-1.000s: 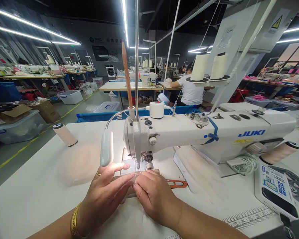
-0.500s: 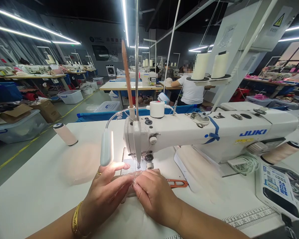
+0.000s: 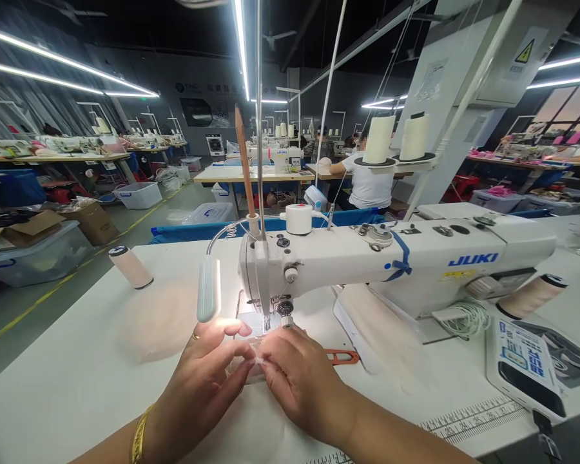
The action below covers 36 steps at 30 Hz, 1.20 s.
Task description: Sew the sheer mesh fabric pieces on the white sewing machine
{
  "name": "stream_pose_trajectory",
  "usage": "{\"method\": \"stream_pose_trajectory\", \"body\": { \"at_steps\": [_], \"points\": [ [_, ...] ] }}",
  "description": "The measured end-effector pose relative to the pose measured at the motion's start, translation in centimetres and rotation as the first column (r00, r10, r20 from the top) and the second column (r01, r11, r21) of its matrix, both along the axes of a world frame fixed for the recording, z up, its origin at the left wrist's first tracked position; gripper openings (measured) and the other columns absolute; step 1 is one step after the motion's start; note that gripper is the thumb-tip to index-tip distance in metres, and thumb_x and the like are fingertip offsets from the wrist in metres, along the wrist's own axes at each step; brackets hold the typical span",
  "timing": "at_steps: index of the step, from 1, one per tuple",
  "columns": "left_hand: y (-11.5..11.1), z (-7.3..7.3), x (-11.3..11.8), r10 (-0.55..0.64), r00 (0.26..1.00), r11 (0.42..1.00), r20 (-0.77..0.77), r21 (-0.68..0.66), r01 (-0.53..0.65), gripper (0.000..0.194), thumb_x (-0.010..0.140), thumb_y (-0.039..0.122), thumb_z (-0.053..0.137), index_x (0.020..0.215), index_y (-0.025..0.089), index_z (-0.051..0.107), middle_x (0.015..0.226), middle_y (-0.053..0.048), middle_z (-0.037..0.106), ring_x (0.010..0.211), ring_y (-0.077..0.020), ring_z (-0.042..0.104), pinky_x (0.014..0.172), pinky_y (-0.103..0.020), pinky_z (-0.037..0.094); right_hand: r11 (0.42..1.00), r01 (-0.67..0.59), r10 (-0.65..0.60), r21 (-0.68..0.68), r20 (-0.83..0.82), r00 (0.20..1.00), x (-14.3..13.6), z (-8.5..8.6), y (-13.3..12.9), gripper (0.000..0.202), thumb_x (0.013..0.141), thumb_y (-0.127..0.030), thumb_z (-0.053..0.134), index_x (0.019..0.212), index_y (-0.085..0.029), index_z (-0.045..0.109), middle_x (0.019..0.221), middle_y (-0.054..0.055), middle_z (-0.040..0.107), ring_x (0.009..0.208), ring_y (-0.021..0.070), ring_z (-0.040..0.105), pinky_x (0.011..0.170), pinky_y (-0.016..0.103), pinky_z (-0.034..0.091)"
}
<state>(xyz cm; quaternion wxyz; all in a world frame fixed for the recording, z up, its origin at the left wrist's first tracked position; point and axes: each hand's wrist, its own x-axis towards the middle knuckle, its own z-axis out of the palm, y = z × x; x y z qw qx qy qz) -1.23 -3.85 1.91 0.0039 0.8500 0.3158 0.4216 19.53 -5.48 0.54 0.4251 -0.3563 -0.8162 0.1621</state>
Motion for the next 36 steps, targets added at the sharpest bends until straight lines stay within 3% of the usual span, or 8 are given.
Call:
{"method": "stream_pose_trajectory", "body": {
  "at_steps": [4, 7, 9, 12, 15, 25, 30, 36],
  "points": [
    [-2.3, 2.2, 0.1, -0.227, 0.971, 0.929, 0.076, -0.282, 0.239, 0.012, 0.101, 0.023, 0.057, 0.09, 0.025, 0.062, 0.099, -0.004, 0.072, 0.092, -0.0208, 0.065, 0.076, -0.032, 0.057, 0.931, -0.106, 0.107, -0.348, -0.016, 0.994, 2.3, 5.3, -3.2, 0.007, 0.104, -0.024, 0.06, 0.099, -0.029, 0.062, 0.094, 0.0, 0.073, 0.085, 0.0191, 0.068, 0.073, 0.03, 0.052],
    [-2.8, 2.6, 0.3, -0.355, 0.927, 0.761, 0.121, -0.539, 0.361, 0.008, 0.101, 0.025, 0.061, 0.093, 0.027, 0.063, 0.098, -0.001, 0.074, 0.092, -0.018, 0.069, 0.077, -0.028, 0.06, 0.676, -0.179, 0.172, -0.715, -0.083, 0.982, 3.3, 7.1, -3.5, 0.01, 0.101, -0.029, 0.062, 0.091, -0.026, 0.062, 0.083, -0.001, 0.07, 0.072, 0.017, 0.068, 0.058, 0.025, 0.048],
    [-2.1, 1.8, 0.6, -0.302, 0.951, 0.739, 0.059, -0.616, 0.273, 0.012, 0.1, 0.021, 0.062, 0.089, 0.026, 0.063, 0.095, 0.002, 0.074, 0.088, -0.0165, 0.069, 0.074, -0.026, 0.059, 0.587, -0.178, 0.159, -0.79, -0.103, 0.982, 3.0, 6.2, -1.9, 0.012, 0.099, -0.023, 0.056, 0.088, -0.025, 0.059, 0.072, -0.004, 0.066, 0.057, 0.0136, 0.063, 0.05, 0.023, 0.044],
    [0.0, -0.4, 1.1, -0.079, 0.989, 0.867, -0.129, -0.498, 0.004, 0.024, 0.093, 0.016, 0.061, 0.071, 0.022, 0.056, 0.077, 0.002, 0.066, 0.072, -0.0176, 0.062, 0.063, -0.028, 0.052, 0.794, 0.073, 0.065, -0.603, 0.204, 0.977, 1.5, 3.0, 1.6, 0.018, 0.088, -0.01, 0.056, 0.077, -0.024, 0.057, 0.063, -0.006, 0.064, 0.051, 0.0122, 0.058, 0.043, 0.019, 0.036],
    [1.5, -2.3, 1.3, 0.072, 0.965, 0.944, -0.253, -0.295, -0.148, 0.019, 0.084, 0.012, 0.062, 0.069, 0.021, 0.054, 0.078, -0.001, 0.063, 0.073, -0.0209, 0.056, 0.065, -0.032, 0.048, 0.872, 0.227, -0.089, -0.433, 0.315, 0.945, -0.1, 0.3, 4.1, 0.025, 0.08, -0.006, 0.06, 0.067, -0.024, 0.048, 0.06, -0.005, 0.057, 0.052, 0.0136, 0.051, 0.043, 0.021, 0.027],
    [2.1, -3.3, 0.7, -0.052, 0.971, 0.999, -0.232, 0.001, 0.053, 0.027, 0.097, 0.004, 0.051, 0.076, 0.019, 0.059, 0.072, 0.0, 0.062, 0.071, -0.0193, 0.05, 0.073, -0.037, 0.037, 0.931, 0.358, -0.268, -0.079, 0.517, 0.813, -0.6, -1.0, 3.5, 0.027, 0.086, -0.011, 0.064, 0.07, -0.023, 0.046, 0.063, 0.0, 0.053, 0.054, 0.0159, 0.043, 0.053, 0.03, 0.022],
    [2.5, -3.5, 0.6, -0.04, 0.971, 0.999, -0.235, -0.003, 0.04, 0.032, 0.101, 0.008, 0.051, 0.071, 0.019, 0.058, 0.074, -0.001, 0.064, 0.071, -0.0196, 0.052, 0.071, -0.036, 0.037, 0.957, 0.075, -0.227, 0.281, 0.559, 0.797, -0.2, -1.5, 1.9, 0.025, 0.09, 0.001, 0.048, 0.089, -0.019, 0.062, 0.083, 0.006, 0.066, 0.073, 0.0224, 0.056, 0.067, 0.036, 0.033],
    [2.8, -3.4, 0.6, -0.021, 0.96, 0.999, -0.278, -0.031, 0.013, 0.029, 0.101, 0.008, 0.046, 0.084, 0.021, 0.067, 0.079, -0.003, 0.066, 0.07, -0.0207, 0.054, 0.067, -0.036, 0.038, 0.982, 0.077, -0.166, 0.174, 0.583, 0.795, 0.6, -1.9, 2.7, 0.022, 0.087, -0.001, 0.052, 0.083, -0.021, 0.059, 0.086, 0.005, 0.068, 0.075, 0.0227, 0.053, 0.071, 0.037, 0.038]
  ]
}}
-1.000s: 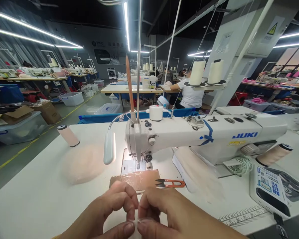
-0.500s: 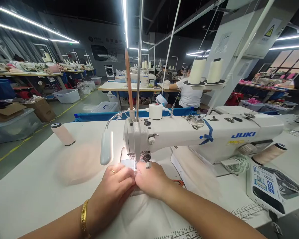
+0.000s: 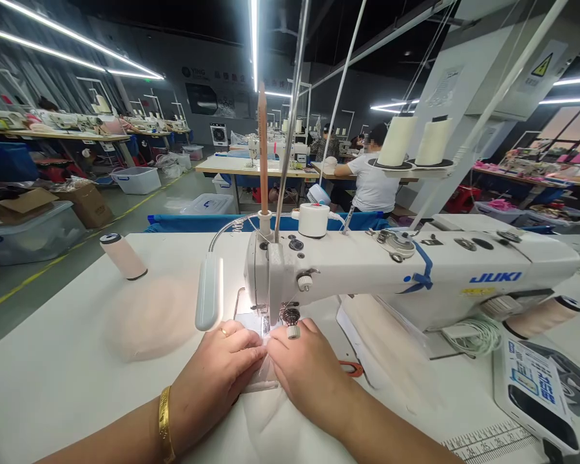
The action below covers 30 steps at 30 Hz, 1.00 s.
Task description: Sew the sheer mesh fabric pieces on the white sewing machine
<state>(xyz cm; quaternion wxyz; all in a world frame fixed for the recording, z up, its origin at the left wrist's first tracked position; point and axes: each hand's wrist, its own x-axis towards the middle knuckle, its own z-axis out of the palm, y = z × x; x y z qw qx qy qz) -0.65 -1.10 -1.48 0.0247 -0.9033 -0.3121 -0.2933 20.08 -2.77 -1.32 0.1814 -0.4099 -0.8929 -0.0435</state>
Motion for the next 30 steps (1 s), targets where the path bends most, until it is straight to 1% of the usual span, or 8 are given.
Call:
{"method": "stream_pose_trajectory", "body": {
  "at_steps": [3, 6, 10, 14, 21, 25, 30],
  "points": [
    [0.01, 0.11, 0.04, 0.01, 0.999, 1.0, -0.033, -0.019, -0.01, 0.027, 0.101, 0.009, 0.047, 0.093, 0.021, 0.069, 0.082, -0.003, 0.067, 0.071, -0.0216, 0.056, 0.067, -0.036, 0.039, 0.998, 0.062, -0.062, 0.016, -0.004, 0.998, 0.36, 0.17, 0.32, 0.02, 0.089, -0.004, 0.053, 0.087, -0.022, 0.062, 0.092, 0.005, 0.071, 0.075, 0.0235, 0.051, 0.07, 0.036, 0.039],
    [-0.03, 0.29, 0.1, 0.032, 0.998, 0.999, -0.062, -0.019, -0.034, 0.026, 0.101, 0.01, 0.046, 0.094, 0.021, 0.069, 0.083, -0.003, 0.068, 0.073, -0.0225, 0.058, 0.068, -0.036, 0.04, 0.994, 0.103, -0.103, 0.028, -0.026, 0.994, 0.51, 0.21, 0.35, 0.022, 0.093, -0.005, 0.054, 0.093, -0.023, 0.067, 0.096, 0.005, 0.072, 0.079, 0.0241, 0.055, 0.069, 0.035, 0.041],
    [-0.03, 0.53, 0.2, 0.055, 0.995, 0.998, -0.082, -0.003, -0.055, 0.025, 0.102, 0.013, 0.045, 0.097, 0.02, 0.068, 0.087, -0.004, 0.07, 0.077, -0.0244, 0.061, 0.069, -0.037, 0.04, 0.995, 0.104, -0.104, -0.011, -0.054, 0.993, 0.59, 0.0, 0.53, 0.026, 0.097, -0.007, 0.053, 0.105, -0.024, 0.071, 0.102, 0.007, 0.073, 0.095, 0.0266, 0.063, 0.077, 0.035, 0.046],
    [-0.08, 0.44, 0.29, 0.059, 0.996, 0.998, -0.07, 0.015, -0.058, 0.024, 0.103, 0.013, 0.045, 0.097, 0.02, 0.068, 0.089, -0.005, 0.071, 0.078, -0.0249, 0.062, 0.069, -0.037, 0.038, 0.994, 0.105, -0.106, -0.026, -0.079, 0.991, 0.68, -0.42, 0.8, 0.027, 0.097, -0.008, 0.054, 0.109, -0.024, 0.072, 0.104, 0.009, 0.074, 0.102, 0.0295, 0.064, 0.083, 0.039, 0.049],
    [-0.46, 0.01, 0.25, 0.061, 0.997, 0.998, -0.047, 0.03, -0.059, 0.026, 0.104, 0.013, 0.044, 0.102, 0.021, 0.069, 0.095, -0.006, 0.073, 0.081, -0.0252, 0.063, 0.074, -0.039, 0.04, 0.996, 0.091, -0.091, -0.006, -0.073, 0.993, 0.68, -0.41, 0.8, 0.029, 0.097, -0.007, 0.053, 0.111, -0.023, 0.072, 0.106, 0.009, 0.074, 0.102, 0.0293, 0.064, 0.085, 0.04, 0.05],
    [-0.49, -0.01, 0.19, 0.064, 0.996, 0.998, -0.061, 0.022, -0.063, 0.028, 0.103, 0.012, 0.044, 0.107, 0.021, 0.07, 0.099, -0.008, 0.073, 0.088, -0.0275, 0.065, 0.075, -0.04, 0.041, 0.994, 0.112, -0.111, 0.006, -0.047, 0.993, 0.65, -0.35, 0.84, 0.026, 0.096, -0.006, 0.054, 0.106, -0.022, 0.072, 0.105, 0.009, 0.074, 0.095, 0.0272, 0.064, 0.082, 0.038, 0.05],
    [-0.3, -0.08, 0.14, 0.062, 0.996, 0.998, -0.065, -0.008, -0.063, 0.029, 0.105, 0.015, 0.042, 0.11, 0.022, 0.071, 0.096, -0.007, 0.072, 0.09, -0.028, 0.064, 0.076, -0.042, 0.043, 0.993, 0.115, -0.115, -0.017, -0.024, 0.993, 0.93, -0.35, 0.75, 0.028, 0.097, -0.006, 0.053, 0.112, -0.022, 0.071, 0.109, 0.01, 0.074, 0.098, 0.0279, 0.065, 0.082, 0.039, 0.051]
  ]
}}
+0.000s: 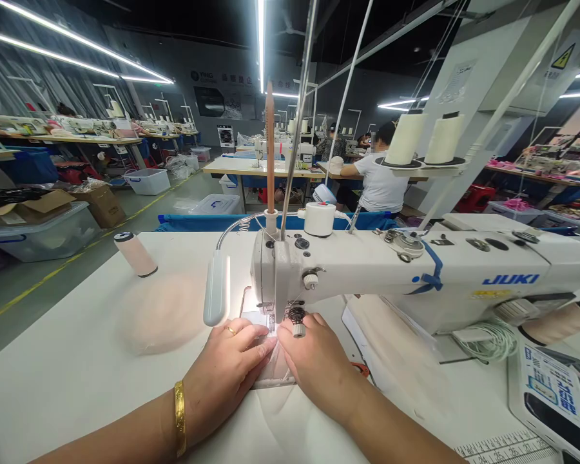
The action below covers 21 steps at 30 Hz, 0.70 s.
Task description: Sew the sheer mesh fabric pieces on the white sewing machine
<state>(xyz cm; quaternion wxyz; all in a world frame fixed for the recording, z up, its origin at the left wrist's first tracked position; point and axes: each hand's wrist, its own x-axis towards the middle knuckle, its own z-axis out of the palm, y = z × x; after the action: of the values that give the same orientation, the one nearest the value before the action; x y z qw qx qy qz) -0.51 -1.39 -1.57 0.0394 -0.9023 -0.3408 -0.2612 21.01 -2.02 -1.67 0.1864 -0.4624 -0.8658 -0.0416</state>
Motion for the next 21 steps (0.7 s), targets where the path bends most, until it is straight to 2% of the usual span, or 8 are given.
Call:
{"method": "stream_pose_trajectory", "body": {
  "at_steps": [3, 5, 7, 8, 10, 12, 15, 21],
  "points": [
    [0.2, -0.1, -0.2, -0.017, 1.0, 0.999, 0.006, -0.044, 0.017, 0.028, 0.104, 0.014, 0.043, 0.105, 0.021, 0.07, 0.095, -0.006, 0.072, 0.088, -0.0267, 0.063, 0.078, -0.043, 0.044, 0.998, -0.036, 0.036, -0.054, 0.0, 0.999, 0.2, 1.2, -0.7, 0.02, 0.097, -0.009, 0.058, 0.108, -0.021, 0.07, 0.112, 0.01, 0.073, 0.1, 0.0292, 0.064, 0.083, 0.041, 0.051],
    [0.3, -0.1, -0.3, -0.035, 0.999, 0.994, 0.014, -0.101, 0.036, 0.027, 0.101, 0.013, 0.044, 0.101, 0.021, 0.07, 0.096, -0.005, 0.071, 0.087, -0.0263, 0.062, 0.08, -0.044, 0.044, 0.978, -0.101, 0.098, -0.181, -0.024, 0.995, 0.3, 2.4, -1.3, 0.007, 0.096, -0.022, 0.071, 0.102, -0.023, 0.067, 0.107, 0.006, 0.073, 0.097, 0.0281, 0.062, 0.083, 0.04, 0.051],
    [0.3, 0.1, -0.5, -0.045, 0.999, 0.983, 0.027, -0.176, 0.049, 0.026, 0.1, 0.012, 0.045, 0.102, 0.021, 0.069, 0.097, -0.005, 0.07, 0.088, -0.0265, 0.061, 0.08, -0.044, 0.045, 0.941, -0.143, 0.141, -0.306, -0.029, 0.99, 0.3, 3.3, -1.8, 0.022, 0.09, -0.035, 0.082, 0.096, -0.023, 0.064, 0.101, 0.003, 0.071, 0.093, 0.0266, 0.061, 0.08, 0.038, 0.05],
    [0.3, 0.2, -0.6, -0.046, 0.998, 0.976, 0.032, -0.212, 0.051, 0.026, 0.099, 0.013, 0.045, 0.104, 0.021, 0.069, 0.098, -0.005, 0.07, 0.088, -0.0267, 0.061, 0.08, -0.045, 0.045, 0.929, -0.149, 0.154, -0.339, -0.013, 0.988, 0.3, 3.6, -1.9, 0.021, 0.09, -0.033, 0.081, 0.093, -0.023, 0.063, 0.097, 0.002, 0.07, 0.09, 0.0255, 0.061, 0.078, 0.037, 0.048],
    [0.2, 0.5, -0.7, -0.044, 0.998, 0.96, 0.034, -0.274, 0.052, 0.03, 0.097, 0.011, 0.044, 0.109, 0.021, 0.069, 0.099, -0.007, 0.069, 0.088, -0.0269, 0.059, 0.079, -0.045, 0.045, 0.93, -0.145, 0.165, -0.339, 0.029, 0.986, 0.4, 3.7, -1.9, 0.016, 0.095, -0.016, 0.069, 0.085, -0.022, 0.059, 0.09, 0.002, 0.067, 0.084, 0.023, 0.059, 0.074, 0.035, 0.045],
    [0.2, 0.7, -0.7, -0.036, 0.999, 0.948, 0.037, -0.316, 0.045, 0.036, 0.09, 0.007, 0.046, 0.113, 0.02, 0.069, 0.1, -0.008, 0.067, 0.088, -0.0273, 0.058, 0.079, -0.045, 0.046, 0.933, -0.142, 0.16, -0.33, 0.027, 0.987, 0.5, 3.6, -1.7, 0.024, 0.095, -0.004, 0.056, 0.079, -0.021, 0.053, 0.085, 0.002, 0.064, 0.078, 0.0212, 0.055, 0.07, 0.033, 0.041],
    [0.3, 0.7, -0.5, -0.027, 0.998, 0.942, 0.064, -0.334, 0.047, 0.042, 0.078, 0.006, 0.053, 0.113, 0.021, 0.071, 0.101, -0.008, 0.066, 0.09, -0.0276, 0.058, 0.08, -0.045, 0.046, 0.919, -0.159, 0.141, -0.359, -0.076, 0.987, 0.8, 3.6, -1.3, 0.02, 0.099, -0.01, 0.052, 0.083, -0.022, 0.053, 0.088, 0.004, 0.064, 0.081, 0.0225, 0.056, 0.069, 0.032, 0.042],
    [1.2, 0.3, -0.7, -0.099, 0.987, 0.978, 0.124, -0.169, 0.119, 0.029, 0.091, 0.007, 0.049, 0.091, 0.021, 0.074, 0.104, -0.008, 0.069, 0.09, -0.0235, 0.06, 0.077, -0.038, 0.047, 0.887, -0.191, 0.127, -0.42, -0.175, 0.976, 0.6, 3.7, -1.3, 0.027, 0.111, -0.02, 0.042, 0.087, -0.022, 0.054, 0.089, 0.002, 0.065, 0.085, 0.0222, 0.059, 0.073, 0.032, 0.044]
  ]
}}
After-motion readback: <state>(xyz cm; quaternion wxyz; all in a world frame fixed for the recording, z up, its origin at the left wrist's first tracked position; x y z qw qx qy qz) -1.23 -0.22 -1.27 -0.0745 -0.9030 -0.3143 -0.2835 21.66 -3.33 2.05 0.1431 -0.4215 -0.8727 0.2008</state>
